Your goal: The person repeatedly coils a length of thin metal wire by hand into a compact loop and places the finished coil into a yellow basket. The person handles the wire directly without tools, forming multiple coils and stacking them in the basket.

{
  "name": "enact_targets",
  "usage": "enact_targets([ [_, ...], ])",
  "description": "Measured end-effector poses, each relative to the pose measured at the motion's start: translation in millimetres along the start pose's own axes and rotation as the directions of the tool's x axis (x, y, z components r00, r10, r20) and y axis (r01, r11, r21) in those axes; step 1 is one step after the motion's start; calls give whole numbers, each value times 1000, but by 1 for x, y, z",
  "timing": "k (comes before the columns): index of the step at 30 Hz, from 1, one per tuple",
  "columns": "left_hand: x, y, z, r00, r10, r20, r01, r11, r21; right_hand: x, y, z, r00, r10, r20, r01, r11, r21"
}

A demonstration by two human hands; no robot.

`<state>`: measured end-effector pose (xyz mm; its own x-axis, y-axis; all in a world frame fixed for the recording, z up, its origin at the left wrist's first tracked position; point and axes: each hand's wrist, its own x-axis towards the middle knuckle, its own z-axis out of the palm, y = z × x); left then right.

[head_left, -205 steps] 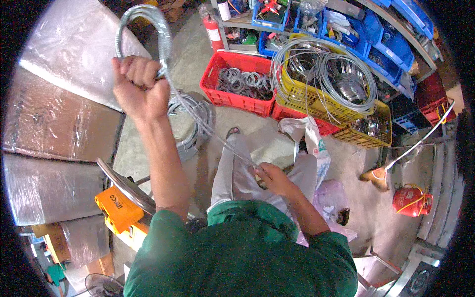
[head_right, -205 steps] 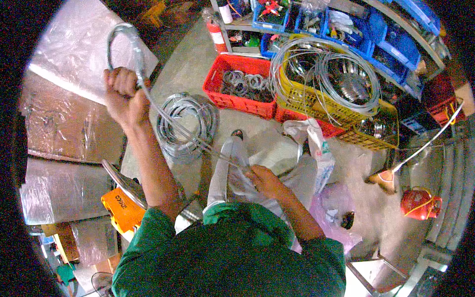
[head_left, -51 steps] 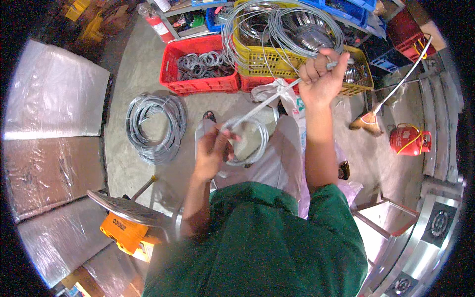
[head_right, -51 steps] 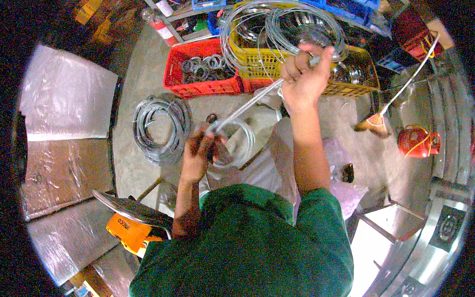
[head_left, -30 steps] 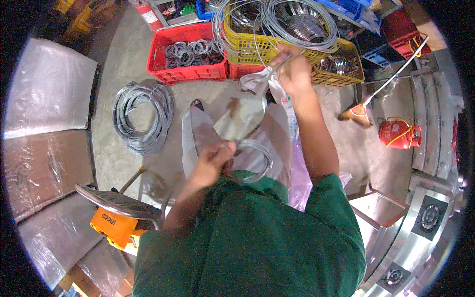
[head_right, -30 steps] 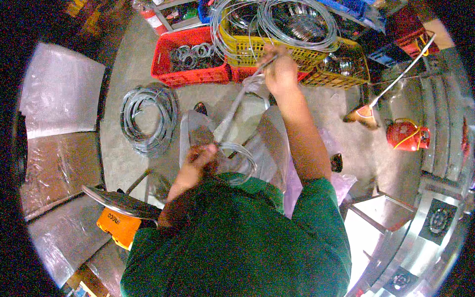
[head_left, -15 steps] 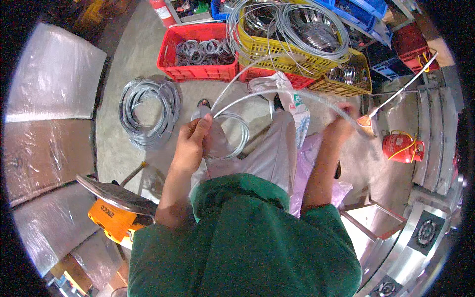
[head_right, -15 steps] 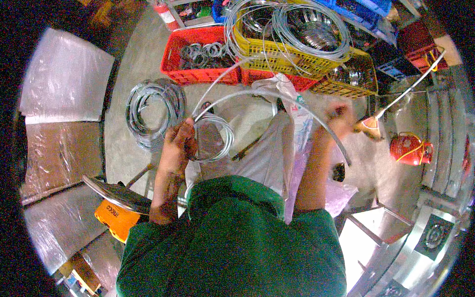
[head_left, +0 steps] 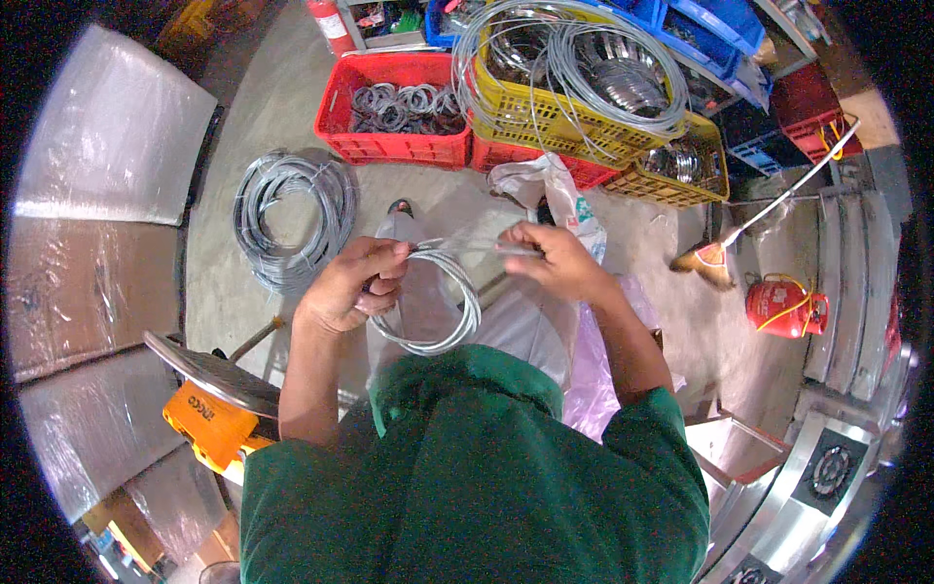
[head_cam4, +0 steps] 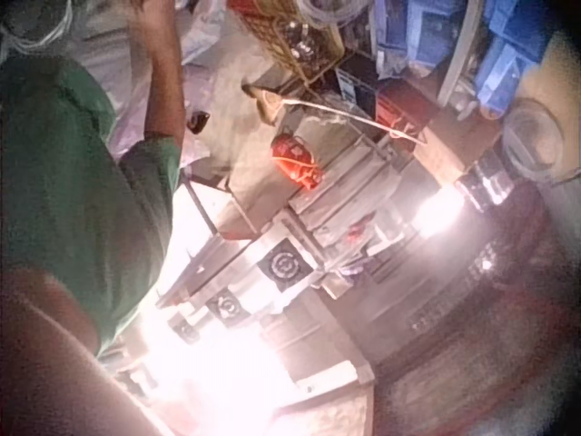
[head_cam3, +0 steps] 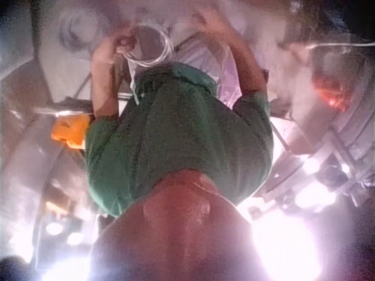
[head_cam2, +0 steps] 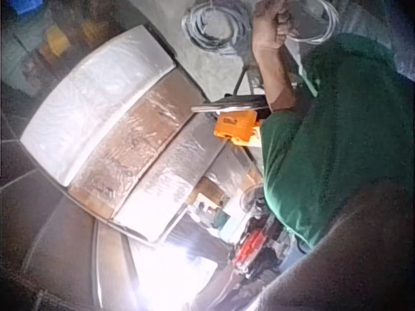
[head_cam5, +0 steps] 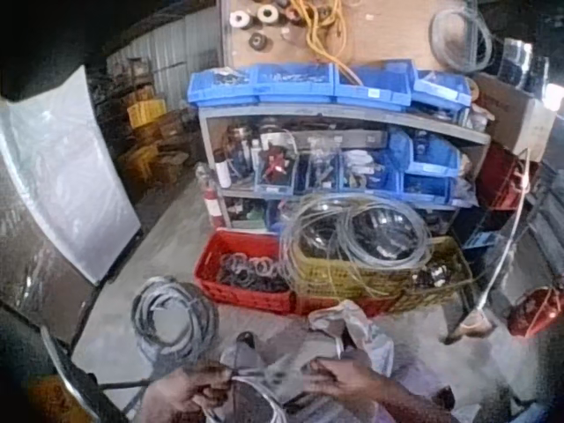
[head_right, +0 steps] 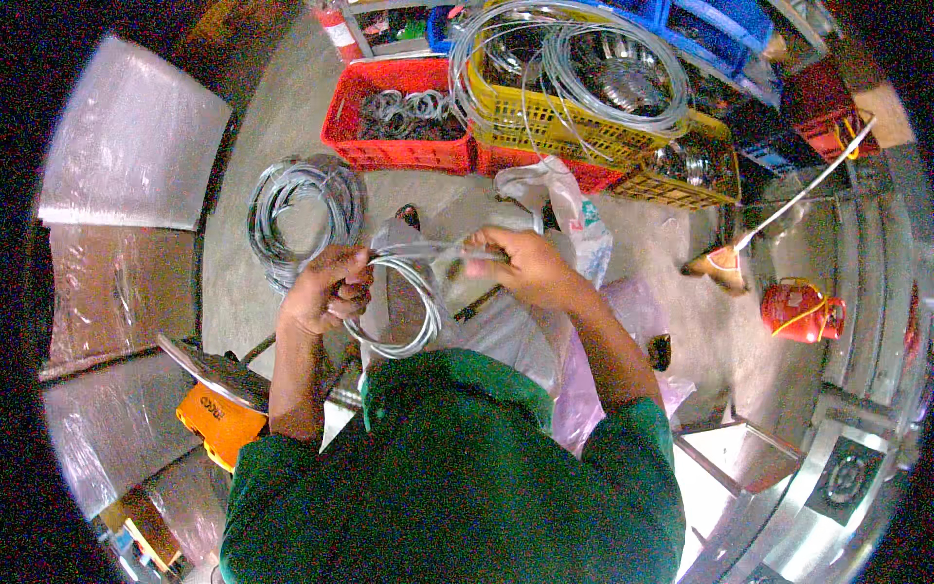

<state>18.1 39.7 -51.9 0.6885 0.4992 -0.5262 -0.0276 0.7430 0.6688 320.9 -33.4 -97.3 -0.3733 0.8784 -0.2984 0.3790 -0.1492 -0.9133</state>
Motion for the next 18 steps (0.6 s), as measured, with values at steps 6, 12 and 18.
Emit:
enact_targets([
  [6,4,-12,-5,993,39,110,-2,948,-317,-6,26,52,956,-164,-242,243,907,343],
  [12,16,-23,11,999,48,11,-40,914,-405,-8,7,37,944,-200,-263,201,979,-27],
  [18,32,-20,21,1000,10,-22,-15,971,-238,23,13,48,674,-61,-736,248,958,148],
])
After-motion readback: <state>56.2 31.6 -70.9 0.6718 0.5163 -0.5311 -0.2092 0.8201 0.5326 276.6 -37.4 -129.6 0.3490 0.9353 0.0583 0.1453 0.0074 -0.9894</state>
